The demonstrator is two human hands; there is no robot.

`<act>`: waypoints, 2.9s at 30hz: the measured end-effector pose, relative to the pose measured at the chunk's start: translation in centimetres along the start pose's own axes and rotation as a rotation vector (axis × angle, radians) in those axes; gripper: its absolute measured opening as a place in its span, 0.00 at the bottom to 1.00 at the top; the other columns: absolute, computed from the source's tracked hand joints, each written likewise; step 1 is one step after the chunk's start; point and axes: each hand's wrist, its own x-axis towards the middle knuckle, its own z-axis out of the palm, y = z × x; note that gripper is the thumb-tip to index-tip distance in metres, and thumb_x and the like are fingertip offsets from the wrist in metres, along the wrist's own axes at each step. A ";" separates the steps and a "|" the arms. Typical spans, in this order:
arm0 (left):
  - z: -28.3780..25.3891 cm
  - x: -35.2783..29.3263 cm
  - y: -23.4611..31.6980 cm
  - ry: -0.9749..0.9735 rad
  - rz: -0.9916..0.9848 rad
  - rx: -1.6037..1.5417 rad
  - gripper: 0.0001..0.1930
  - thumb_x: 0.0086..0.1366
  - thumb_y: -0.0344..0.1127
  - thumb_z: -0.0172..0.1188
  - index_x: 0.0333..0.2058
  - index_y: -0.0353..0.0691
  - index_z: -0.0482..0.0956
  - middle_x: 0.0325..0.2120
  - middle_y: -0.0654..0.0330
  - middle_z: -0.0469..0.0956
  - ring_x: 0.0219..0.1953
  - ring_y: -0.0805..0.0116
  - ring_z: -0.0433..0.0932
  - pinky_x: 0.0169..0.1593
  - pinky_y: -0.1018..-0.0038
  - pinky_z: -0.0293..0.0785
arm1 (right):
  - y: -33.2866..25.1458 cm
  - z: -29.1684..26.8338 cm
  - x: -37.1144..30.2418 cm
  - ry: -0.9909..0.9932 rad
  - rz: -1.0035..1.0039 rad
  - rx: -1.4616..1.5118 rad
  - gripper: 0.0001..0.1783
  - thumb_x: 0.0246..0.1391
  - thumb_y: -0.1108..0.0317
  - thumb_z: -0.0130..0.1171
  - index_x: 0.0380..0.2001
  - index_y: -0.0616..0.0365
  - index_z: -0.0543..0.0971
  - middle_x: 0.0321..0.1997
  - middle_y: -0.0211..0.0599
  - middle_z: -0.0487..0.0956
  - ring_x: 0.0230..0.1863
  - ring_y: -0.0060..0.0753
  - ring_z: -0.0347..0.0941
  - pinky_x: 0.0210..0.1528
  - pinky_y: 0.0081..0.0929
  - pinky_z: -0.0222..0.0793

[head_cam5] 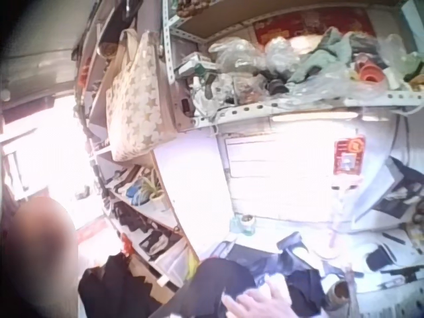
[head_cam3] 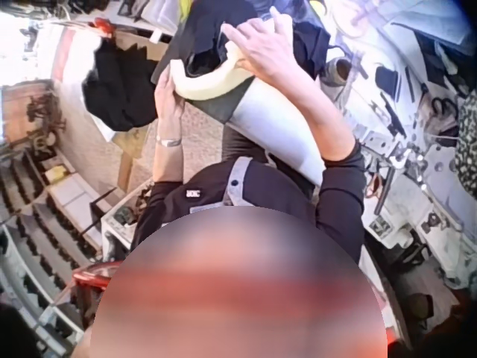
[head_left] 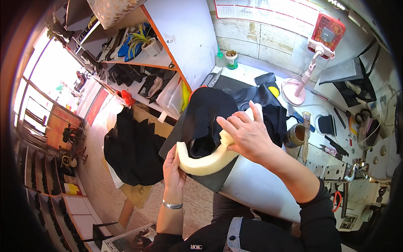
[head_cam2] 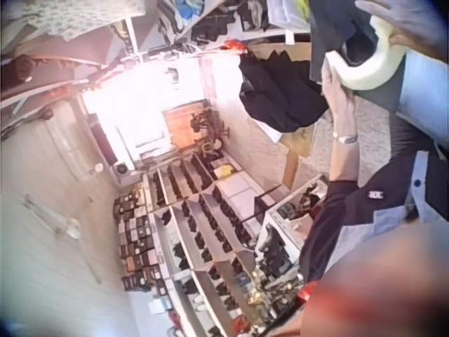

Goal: The person handles a black shoe, applies a substance to the sole with a brush, then cuts a piece of foam and inserts it into the shoe. The person continues to adjust the foam and apply more substance to the shoe's interior.

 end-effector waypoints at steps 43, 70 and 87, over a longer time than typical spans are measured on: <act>15.0 -11.7 1.4 -0.355 0.416 0.223 0.39 0.56 0.19 0.55 0.66 0.36 0.52 0.58 0.58 0.61 0.55 0.70 0.66 0.57 0.74 0.65 | 2.1 -5.2 -46.2 0.144 1.308 -0.165 0.38 0.36 0.86 0.55 0.57 0.57 0.66 0.57 0.48 0.67 0.62 0.55 0.59 0.59 0.42 0.61; 18.3 -14.9 3.9 0.087 0.806 0.367 0.37 0.58 0.18 0.50 0.67 0.38 0.51 0.63 0.59 0.57 0.55 0.70 0.66 0.59 0.73 0.63 | -6.4 -7.7 -22.5 -0.230 0.189 0.948 0.51 0.36 0.37 0.71 0.56 0.60 0.66 0.47 0.48 0.72 0.49 0.51 0.68 0.52 0.39 0.65; 17.3 -13.3 3.7 0.099 0.825 0.368 0.38 0.58 0.18 0.50 0.67 0.40 0.50 0.63 0.57 0.58 0.53 0.68 0.68 0.59 0.72 0.64 | -6.0 -6.6 -21.1 -0.299 0.267 0.961 0.50 0.37 0.38 0.70 0.56 0.59 0.66 0.50 0.47 0.72 0.53 0.51 0.68 0.53 0.39 0.66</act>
